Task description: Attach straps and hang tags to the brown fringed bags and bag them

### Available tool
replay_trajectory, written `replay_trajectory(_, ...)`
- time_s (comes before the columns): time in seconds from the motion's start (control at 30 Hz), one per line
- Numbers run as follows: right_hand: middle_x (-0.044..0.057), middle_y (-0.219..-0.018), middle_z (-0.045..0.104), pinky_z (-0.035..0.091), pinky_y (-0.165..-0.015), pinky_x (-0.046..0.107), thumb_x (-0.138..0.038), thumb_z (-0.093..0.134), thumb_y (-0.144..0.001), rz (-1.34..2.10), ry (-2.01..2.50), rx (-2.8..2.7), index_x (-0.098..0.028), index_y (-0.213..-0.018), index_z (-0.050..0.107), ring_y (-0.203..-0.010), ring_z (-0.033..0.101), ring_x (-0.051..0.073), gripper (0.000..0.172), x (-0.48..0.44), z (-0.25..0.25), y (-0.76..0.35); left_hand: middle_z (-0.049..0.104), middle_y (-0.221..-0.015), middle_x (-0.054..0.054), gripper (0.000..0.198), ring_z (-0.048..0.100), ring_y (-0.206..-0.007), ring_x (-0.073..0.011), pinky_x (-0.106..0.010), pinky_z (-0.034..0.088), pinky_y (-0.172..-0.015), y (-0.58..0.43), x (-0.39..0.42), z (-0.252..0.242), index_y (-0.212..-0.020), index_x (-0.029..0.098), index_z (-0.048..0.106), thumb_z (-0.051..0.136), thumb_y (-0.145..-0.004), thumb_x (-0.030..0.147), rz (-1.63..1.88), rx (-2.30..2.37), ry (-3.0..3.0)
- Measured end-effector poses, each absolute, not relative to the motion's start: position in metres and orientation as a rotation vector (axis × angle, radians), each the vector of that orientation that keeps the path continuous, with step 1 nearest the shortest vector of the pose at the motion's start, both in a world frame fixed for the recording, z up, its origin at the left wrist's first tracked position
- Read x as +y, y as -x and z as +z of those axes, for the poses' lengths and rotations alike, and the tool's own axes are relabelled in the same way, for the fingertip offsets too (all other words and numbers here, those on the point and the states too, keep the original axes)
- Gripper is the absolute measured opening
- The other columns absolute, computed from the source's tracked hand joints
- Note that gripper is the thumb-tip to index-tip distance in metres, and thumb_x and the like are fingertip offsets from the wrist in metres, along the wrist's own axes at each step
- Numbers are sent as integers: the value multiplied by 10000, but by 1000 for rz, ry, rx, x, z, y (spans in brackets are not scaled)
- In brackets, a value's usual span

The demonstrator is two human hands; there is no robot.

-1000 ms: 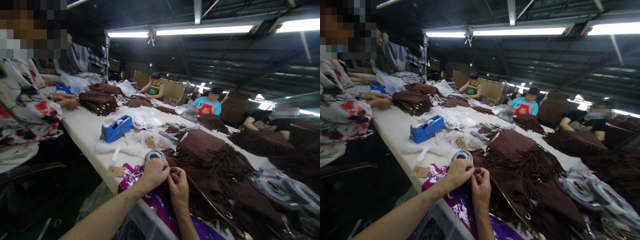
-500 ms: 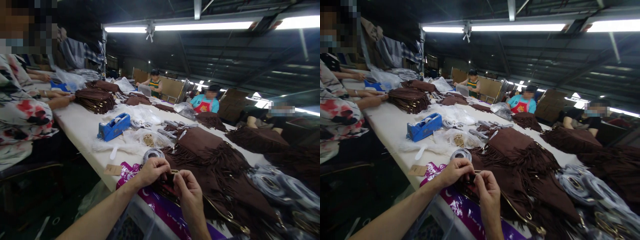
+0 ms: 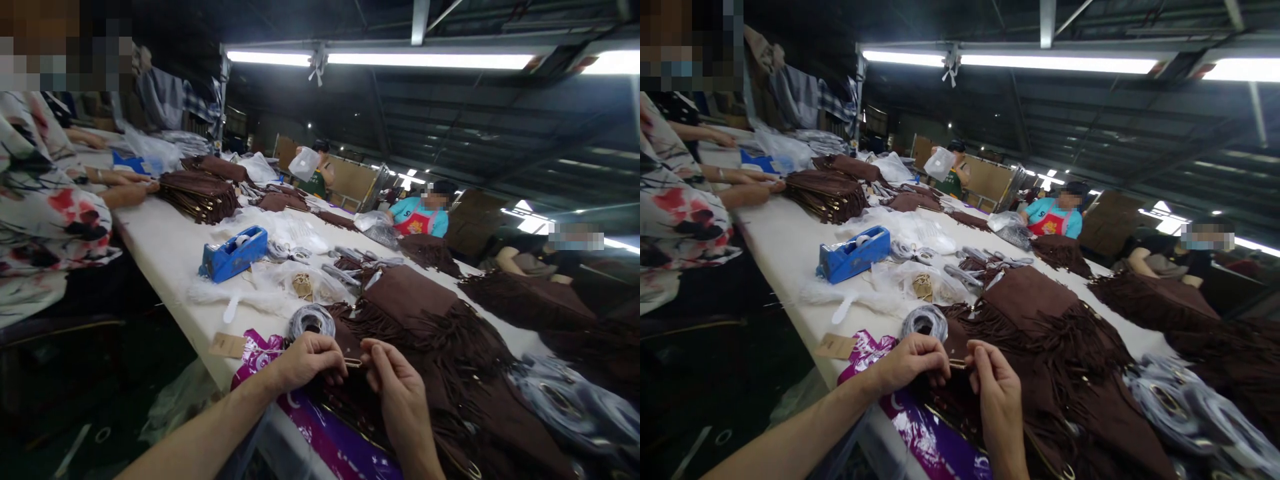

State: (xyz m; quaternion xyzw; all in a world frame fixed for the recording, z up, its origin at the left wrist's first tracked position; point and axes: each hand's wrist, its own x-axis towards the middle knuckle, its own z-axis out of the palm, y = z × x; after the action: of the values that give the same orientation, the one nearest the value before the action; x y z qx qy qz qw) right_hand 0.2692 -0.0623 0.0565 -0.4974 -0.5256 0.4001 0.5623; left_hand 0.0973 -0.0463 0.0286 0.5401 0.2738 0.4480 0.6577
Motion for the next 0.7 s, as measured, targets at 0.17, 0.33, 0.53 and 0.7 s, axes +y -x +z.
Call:
replay_trajectory(0.17,41,-782,686,483,-651,289,-480,710,-738,894,1193,-1539,-201,-829,745,-710,595,195,296,-65,56,-267,655,-650,-36,338,601,-568,-107,-215,499,-591,-97,-45,26,-707,110,647,689,-752,442,1010,595,-1238)
replay_trajectory(0.33,22,-729,640,476,-694,296,-452,674,-782,934,1124,-1609,-203,-746,697,-713,571,193,253,-63,55,-260,643,-635,-19,310,598,-566,-107,-215,494,-576,-98,-44,23,-696,117,624,685,-741,417,995,596,-1243)
replay_trajectory(0.53,23,-845,633,456,-711,281,-453,654,-824,965,1085,-1493,-209,-847,660,-780,560,186,245,-64,44,-265,650,-671,-25,295,476,-440,-60,-172,348,-414,-101,-49,26,-718,118,625,644,-773,407,1093,705,-1297)
replay_trajectory(0.7,-9,-731,577,411,-592,244,-475,640,-830,927,1129,-1432,-216,-856,659,-656,506,144,262,-67,35,-271,526,-559,19,287,443,-423,-68,-186,291,-417,-104,-52,26,-742,116,645,583,-834,380,1218,835,-1401)
